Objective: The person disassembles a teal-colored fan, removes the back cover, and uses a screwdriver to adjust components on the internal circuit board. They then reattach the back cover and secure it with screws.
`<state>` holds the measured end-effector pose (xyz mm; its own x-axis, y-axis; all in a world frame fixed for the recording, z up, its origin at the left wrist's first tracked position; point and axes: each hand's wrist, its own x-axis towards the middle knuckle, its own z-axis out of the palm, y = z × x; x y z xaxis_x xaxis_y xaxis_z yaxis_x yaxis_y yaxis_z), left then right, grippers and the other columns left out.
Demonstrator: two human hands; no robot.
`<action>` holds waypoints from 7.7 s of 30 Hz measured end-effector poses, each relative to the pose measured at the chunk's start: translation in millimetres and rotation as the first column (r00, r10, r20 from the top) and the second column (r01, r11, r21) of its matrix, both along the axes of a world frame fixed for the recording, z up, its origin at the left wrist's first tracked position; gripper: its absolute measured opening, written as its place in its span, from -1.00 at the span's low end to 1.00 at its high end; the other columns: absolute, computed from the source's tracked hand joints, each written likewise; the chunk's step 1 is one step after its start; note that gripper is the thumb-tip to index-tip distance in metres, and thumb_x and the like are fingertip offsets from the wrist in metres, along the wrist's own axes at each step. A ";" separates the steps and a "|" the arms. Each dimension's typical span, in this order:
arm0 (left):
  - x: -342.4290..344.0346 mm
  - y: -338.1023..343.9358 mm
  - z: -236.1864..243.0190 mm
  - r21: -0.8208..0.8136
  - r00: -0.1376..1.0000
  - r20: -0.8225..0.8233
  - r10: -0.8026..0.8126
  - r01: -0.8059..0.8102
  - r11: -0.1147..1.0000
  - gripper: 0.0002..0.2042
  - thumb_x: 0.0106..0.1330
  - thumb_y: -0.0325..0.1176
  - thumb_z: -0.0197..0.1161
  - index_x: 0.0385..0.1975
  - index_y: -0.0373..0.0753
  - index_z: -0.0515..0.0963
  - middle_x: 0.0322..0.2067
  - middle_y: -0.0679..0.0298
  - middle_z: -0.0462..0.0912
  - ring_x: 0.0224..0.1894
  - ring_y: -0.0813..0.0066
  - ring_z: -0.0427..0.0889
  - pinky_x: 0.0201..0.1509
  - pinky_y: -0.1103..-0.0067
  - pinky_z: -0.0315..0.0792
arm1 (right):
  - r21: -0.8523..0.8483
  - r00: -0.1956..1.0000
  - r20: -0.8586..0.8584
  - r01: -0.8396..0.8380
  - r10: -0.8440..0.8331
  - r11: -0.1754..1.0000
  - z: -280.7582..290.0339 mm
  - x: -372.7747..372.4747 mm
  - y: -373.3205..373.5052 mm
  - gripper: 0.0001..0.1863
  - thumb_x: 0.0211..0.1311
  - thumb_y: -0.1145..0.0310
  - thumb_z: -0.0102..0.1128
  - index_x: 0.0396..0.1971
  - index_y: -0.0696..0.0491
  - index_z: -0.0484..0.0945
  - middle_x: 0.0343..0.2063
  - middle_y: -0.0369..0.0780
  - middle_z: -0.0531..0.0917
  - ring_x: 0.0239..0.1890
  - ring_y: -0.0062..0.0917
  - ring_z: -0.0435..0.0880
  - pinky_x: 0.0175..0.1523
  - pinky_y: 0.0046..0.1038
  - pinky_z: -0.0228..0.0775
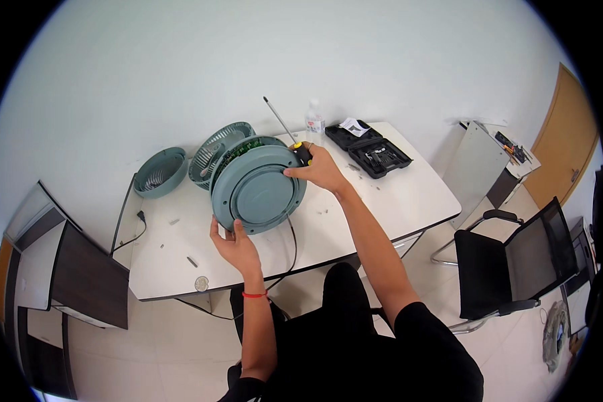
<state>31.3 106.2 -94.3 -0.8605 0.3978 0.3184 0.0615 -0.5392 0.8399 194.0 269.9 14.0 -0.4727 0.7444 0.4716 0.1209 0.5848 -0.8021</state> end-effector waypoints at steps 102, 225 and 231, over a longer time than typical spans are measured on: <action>-70.9 21.7 -28.8 0.063 0.937 0.313 0.157 -0.185 0.981 -0.60 0.43 -0.25 -0.20 -0.18 -0.45 0.54 -0.10 0.09 0.62 -0.07 0.32 0.56 0.10 0.44 0.42 | -0.104 0.544 -0.584 0.687 -0.603 0.720 -82.5 -72.8 -59.0 -0.68 0.24 0.29 0.37 -0.59 0.19 0.56 -0.81 -0.31 0.40 -0.73 -0.70 0.33 -0.57 -0.55 0.19; 54.4 -63.2 51.9 0.561 0.139 0.397 -0.907 0.746 0.360 -0.80 0.57 -0.18 0.02 -0.13 -0.12 0.52 -0.15 0.39 0.49 -0.18 0.52 0.46 -0.08 0.55 0.42 | -0.492 0.970 -0.225 -0.194 0.092 0.849 -99.7 95.1 -259.6 -0.66 0.40 0.46 0.17 0.03 0.28 0.32 -0.22 -0.01 0.73 -0.04 -0.34 0.76 0.07 -0.46 0.53; 57.7 -62.6 47.8 0.531 0.164 0.388 -0.907 0.764 0.366 -0.81 0.57 -0.19 0.02 -0.12 -0.13 0.52 -0.15 0.36 0.48 -0.16 0.50 0.47 -0.04 0.53 0.46 | -0.500 0.971 -0.226 -0.183 0.076 0.846 -100.6 97.8 -259.3 -0.67 0.40 0.46 0.18 0.02 0.27 0.32 -0.23 -0.01 0.74 -0.08 -0.33 0.78 0.05 -0.45 0.55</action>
<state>89.0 43.6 -46.5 -0.0356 0.9925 0.1168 -0.9259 -0.0767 0.3700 291.8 10.6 -86.6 -0.5231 0.8425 0.1288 -0.1127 0.0814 -0.9903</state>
